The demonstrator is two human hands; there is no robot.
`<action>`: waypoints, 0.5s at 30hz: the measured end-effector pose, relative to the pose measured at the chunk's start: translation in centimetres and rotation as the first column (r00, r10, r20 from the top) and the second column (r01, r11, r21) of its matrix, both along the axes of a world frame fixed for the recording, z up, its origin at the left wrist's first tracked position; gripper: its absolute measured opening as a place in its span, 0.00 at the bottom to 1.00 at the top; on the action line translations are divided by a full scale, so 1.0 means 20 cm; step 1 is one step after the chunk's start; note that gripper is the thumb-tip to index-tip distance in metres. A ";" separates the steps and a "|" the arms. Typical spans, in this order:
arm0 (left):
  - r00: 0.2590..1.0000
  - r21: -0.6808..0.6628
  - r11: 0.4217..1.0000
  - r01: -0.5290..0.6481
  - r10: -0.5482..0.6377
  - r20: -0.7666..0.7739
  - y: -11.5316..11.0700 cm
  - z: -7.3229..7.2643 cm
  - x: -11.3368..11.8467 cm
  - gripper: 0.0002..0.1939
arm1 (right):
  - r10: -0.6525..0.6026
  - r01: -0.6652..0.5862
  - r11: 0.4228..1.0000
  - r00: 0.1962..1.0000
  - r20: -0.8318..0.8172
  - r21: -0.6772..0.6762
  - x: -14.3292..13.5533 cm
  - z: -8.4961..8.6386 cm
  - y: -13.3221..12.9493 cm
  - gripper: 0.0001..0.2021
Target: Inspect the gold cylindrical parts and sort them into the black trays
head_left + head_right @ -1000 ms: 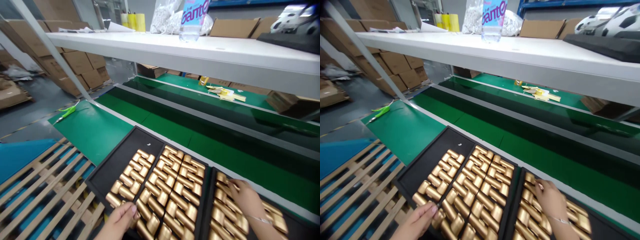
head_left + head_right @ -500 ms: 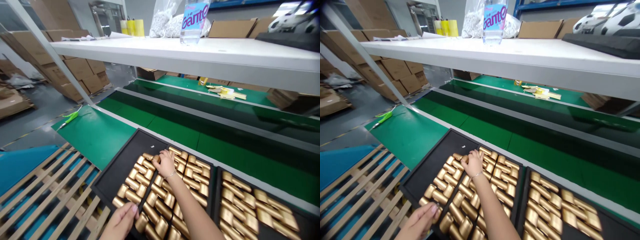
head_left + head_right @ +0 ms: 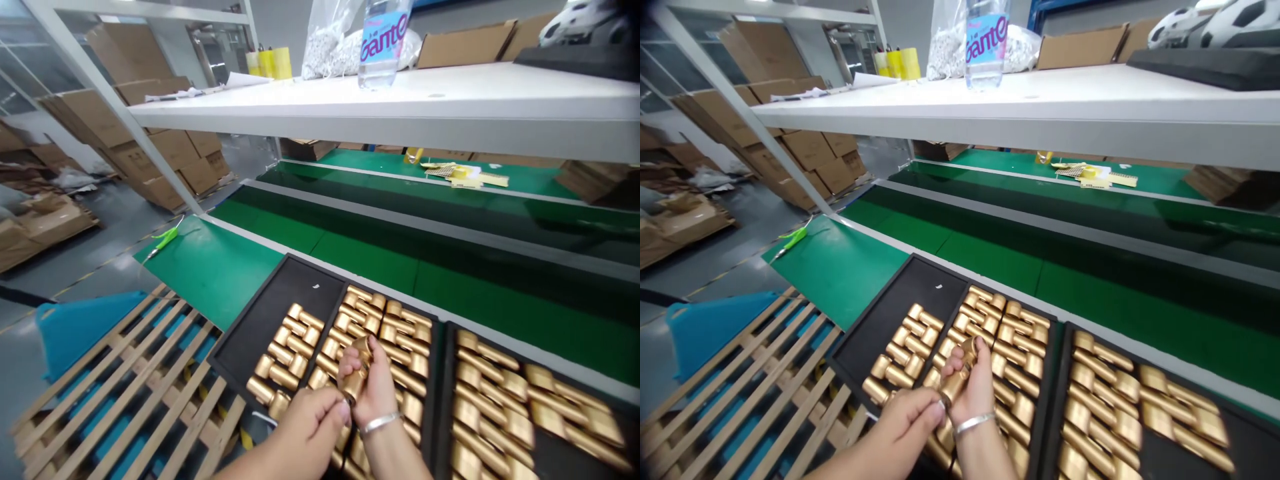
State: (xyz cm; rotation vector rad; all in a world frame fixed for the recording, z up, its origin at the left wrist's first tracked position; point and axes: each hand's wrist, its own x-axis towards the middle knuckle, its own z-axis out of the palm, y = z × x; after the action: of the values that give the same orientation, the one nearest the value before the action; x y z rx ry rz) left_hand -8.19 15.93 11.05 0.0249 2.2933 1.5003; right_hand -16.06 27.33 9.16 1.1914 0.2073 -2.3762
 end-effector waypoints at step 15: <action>0.972 0.051 0.986 -0.160 0.148 0.182 0.18 -0.06 0.10 0.23 | -0.162 0.336 0.828 0.909 -0.384 0.448 0.21 0.03 0.08 0.16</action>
State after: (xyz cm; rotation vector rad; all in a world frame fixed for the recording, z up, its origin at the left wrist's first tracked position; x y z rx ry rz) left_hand -6.25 19.60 9.83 -0.2644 2.1452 1.5850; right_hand -11.90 28.85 9.73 1.0672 0.8884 -2.8603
